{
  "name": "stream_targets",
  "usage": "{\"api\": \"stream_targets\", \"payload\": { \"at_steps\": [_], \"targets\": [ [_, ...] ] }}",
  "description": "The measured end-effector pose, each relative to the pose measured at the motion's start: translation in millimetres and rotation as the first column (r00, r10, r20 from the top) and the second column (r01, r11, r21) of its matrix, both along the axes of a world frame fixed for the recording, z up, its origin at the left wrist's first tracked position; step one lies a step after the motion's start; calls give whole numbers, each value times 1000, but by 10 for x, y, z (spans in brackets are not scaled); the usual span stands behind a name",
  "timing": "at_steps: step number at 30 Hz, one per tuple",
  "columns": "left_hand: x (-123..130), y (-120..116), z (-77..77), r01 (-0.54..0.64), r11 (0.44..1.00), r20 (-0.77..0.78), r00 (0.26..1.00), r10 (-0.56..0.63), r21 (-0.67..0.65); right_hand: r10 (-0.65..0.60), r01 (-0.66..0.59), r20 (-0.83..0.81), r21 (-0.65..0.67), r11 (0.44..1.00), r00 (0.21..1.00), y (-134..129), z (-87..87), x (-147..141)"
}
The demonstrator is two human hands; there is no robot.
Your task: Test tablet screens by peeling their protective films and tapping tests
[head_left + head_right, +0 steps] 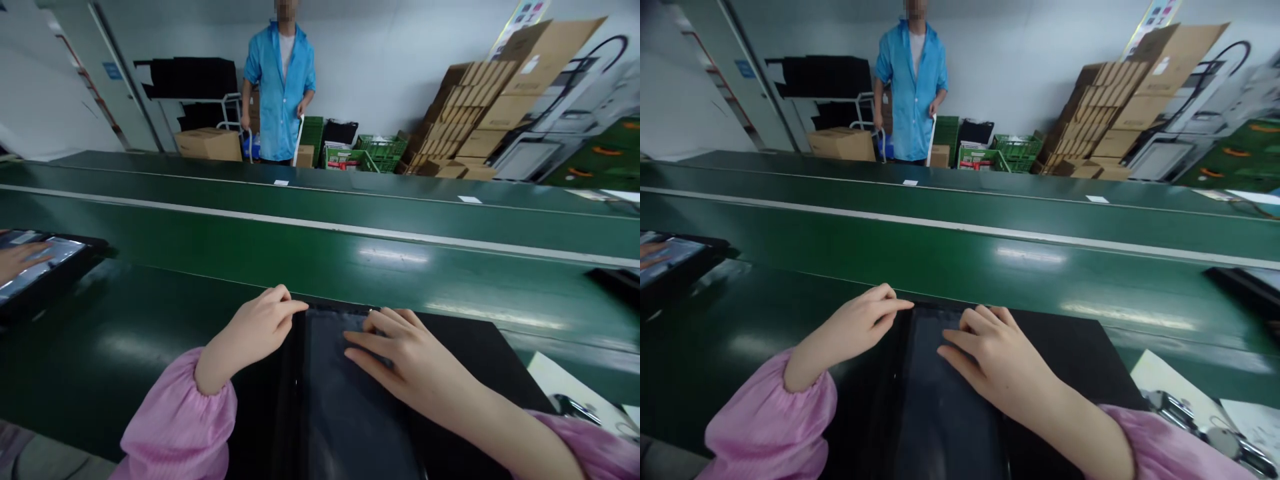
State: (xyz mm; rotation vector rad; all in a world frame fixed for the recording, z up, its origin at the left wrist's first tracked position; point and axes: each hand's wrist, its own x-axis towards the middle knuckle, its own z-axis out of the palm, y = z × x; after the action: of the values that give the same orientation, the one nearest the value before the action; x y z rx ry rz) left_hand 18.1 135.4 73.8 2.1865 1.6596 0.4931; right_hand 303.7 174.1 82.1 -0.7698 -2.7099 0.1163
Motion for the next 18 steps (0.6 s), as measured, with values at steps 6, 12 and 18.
{"api": "stream_targets", "payload": {
  "at_steps": [6, 12, 18],
  "targets": [
    [146, 14, -43, 44, 998, -50, 998, -46, -50, -50, 50, 5, -31, 998, 999, 131, -148, 229],
    [160, 29, -81, 83, 988, -53, 994, -91, -134, -164, 152, -50, -186, 971, 985, 225, -143, 359],
    [182, 16, -37, 45, 982, -7, 999, -47, -182, -288, 114, -347, -444, 889, 893, 264, -302, 470]
  ]
}}
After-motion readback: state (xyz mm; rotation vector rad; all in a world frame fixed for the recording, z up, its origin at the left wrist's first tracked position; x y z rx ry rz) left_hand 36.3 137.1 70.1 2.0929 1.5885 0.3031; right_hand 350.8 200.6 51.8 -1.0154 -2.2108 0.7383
